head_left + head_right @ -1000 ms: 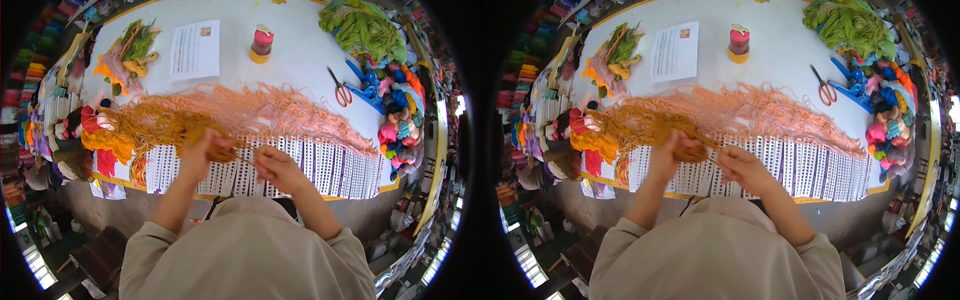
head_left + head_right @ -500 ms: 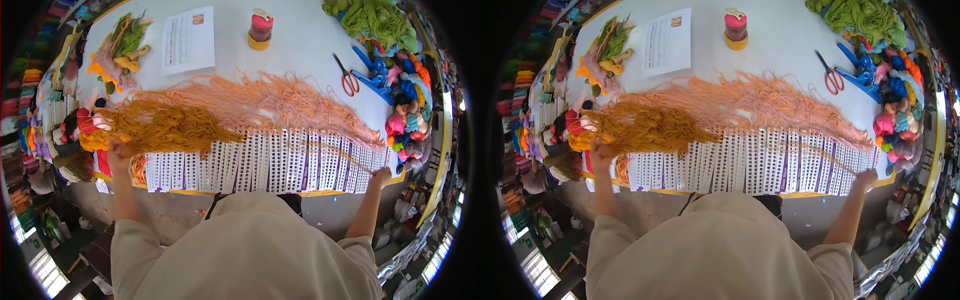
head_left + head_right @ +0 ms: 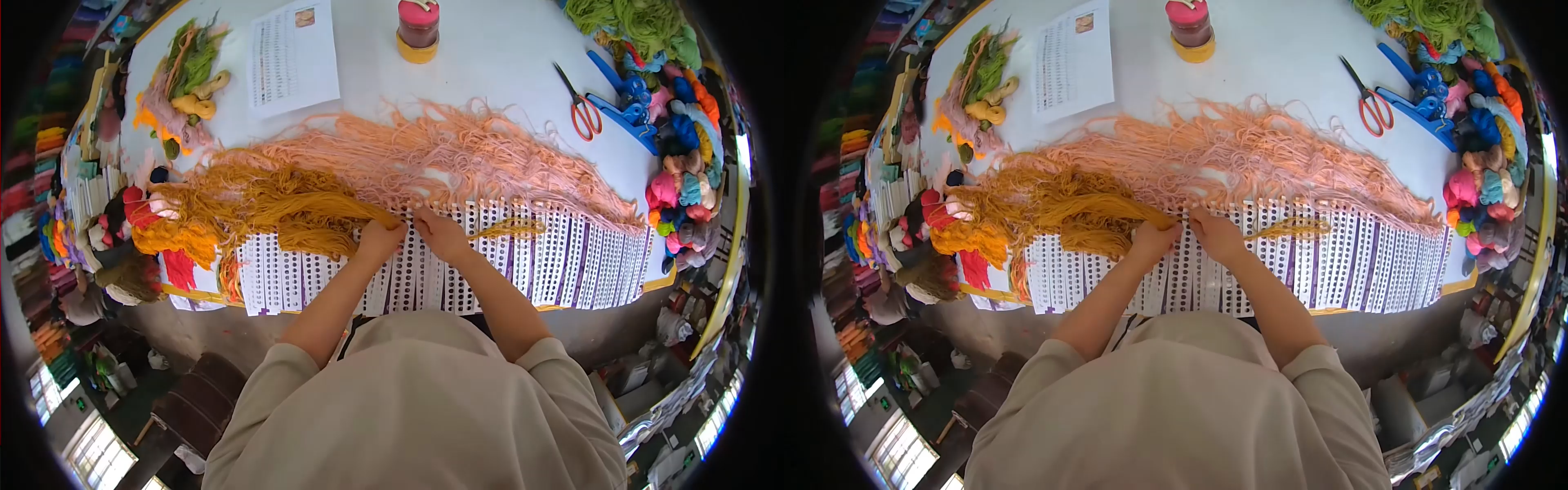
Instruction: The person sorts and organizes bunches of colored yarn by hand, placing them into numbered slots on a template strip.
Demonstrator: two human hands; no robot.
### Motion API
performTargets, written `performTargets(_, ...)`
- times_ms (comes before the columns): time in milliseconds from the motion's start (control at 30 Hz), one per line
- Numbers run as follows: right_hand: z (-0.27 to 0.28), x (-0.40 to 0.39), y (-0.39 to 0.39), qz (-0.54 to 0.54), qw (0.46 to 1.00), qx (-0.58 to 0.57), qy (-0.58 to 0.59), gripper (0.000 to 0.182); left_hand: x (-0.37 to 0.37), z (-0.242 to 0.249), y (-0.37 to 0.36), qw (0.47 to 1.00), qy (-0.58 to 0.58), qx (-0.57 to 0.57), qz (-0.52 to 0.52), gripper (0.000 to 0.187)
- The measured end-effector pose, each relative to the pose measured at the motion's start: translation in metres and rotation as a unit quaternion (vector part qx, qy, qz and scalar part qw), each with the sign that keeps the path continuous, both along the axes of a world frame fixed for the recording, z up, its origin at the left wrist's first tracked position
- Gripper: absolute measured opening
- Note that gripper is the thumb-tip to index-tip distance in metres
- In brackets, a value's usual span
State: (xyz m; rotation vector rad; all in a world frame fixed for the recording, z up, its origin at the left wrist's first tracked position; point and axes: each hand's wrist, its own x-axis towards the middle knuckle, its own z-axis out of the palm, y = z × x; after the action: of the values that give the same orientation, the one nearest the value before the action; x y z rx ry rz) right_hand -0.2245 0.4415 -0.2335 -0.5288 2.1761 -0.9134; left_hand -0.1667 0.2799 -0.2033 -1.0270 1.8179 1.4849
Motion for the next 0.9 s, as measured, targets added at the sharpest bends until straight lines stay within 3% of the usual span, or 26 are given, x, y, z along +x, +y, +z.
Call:
performTargets(67,-0.001,-0.003,0.000,0.004,1.000,-0.007,-0.018,0.013,0.002,-0.004,0.001,0.990,0.024,0.093,0.102,0.015)
performTargets(200,0.000,-0.007,0.000,-0.014,0.998,-0.027,-0.056,0.015,0.000,-0.014,-0.004,0.964,0.022,0.206,0.166,0.011)
performTargets(400,0.004,-0.012,-0.002,-0.014,0.992,0.006,-0.122,0.017,0.001,-0.031,-0.009,0.989,0.040,0.144,0.018,0.008)
performTargets(467,0.007,-0.011,0.001,-0.009,0.992,-0.019,-0.123,0.018,0.010,-0.030,-0.015,0.989,0.140,-0.019,-0.047,0.011)
performTargets(500,0.009,-0.009,0.001,-0.011,0.992,-0.020,-0.125,0.018,0.011,-0.018,-0.020,0.989,0.137,-0.020,-0.049,0.011)
performTargets(533,0.010,-0.010,0.001,-0.013,0.992,-0.011,-0.128,0.020,0.009,-0.006,-0.025,0.986,0.089,0.104,0.091,0.012)
performTargets(567,0.012,-0.010,0.001,-0.016,0.991,-0.001,-0.130,0.021,0.007,0.003,-0.028,0.947,0.036,0.224,0.228,0.012)
performTargets(600,0.013,-0.010,0.001,-0.017,0.991,-0.002,-0.131,0.021,0.012,0.001,-0.029,0.947,0.036,0.224,0.227,0.012)
performTargets(667,0.015,-0.010,0.000,-0.007,0.991,0.024,-0.132,0.029,0.016,0.000,-0.029,0.850,-0.025,0.439,0.291,0.015)
performTargets(767,0.021,-0.006,-0.002,-0.048,0.993,0.009,-0.104,0.032,0.010,0.014,-0.020,0.852,-0.014,0.475,0.221,0.024)
performTargets(800,0.021,-0.006,-0.002,-0.044,0.994,0.011,-0.102,0.032,0.004,0.020,-0.013,0.850,-0.012,0.477,0.223,0.024)
performTargets(833,0.020,-0.008,-0.003,-0.037,0.992,-0.004,-0.123,0.034,-0.003,0.025,-0.005,0.934,-0.007,0.339,0.115,0.024)
performTargets(867,0.023,-0.009,-0.005,-0.028,0.989,-0.018,-0.145,0.036,-0.005,0.028,0.001,0.982,-0.003,0.187,0.005,0.025)
performTargets(900,0.025,-0.011,-0.007,-0.021,0.989,-0.019,-0.142,0.036,-0.002,0.016,0.003,0.989,0.019,0.141,-0.037,0.025)
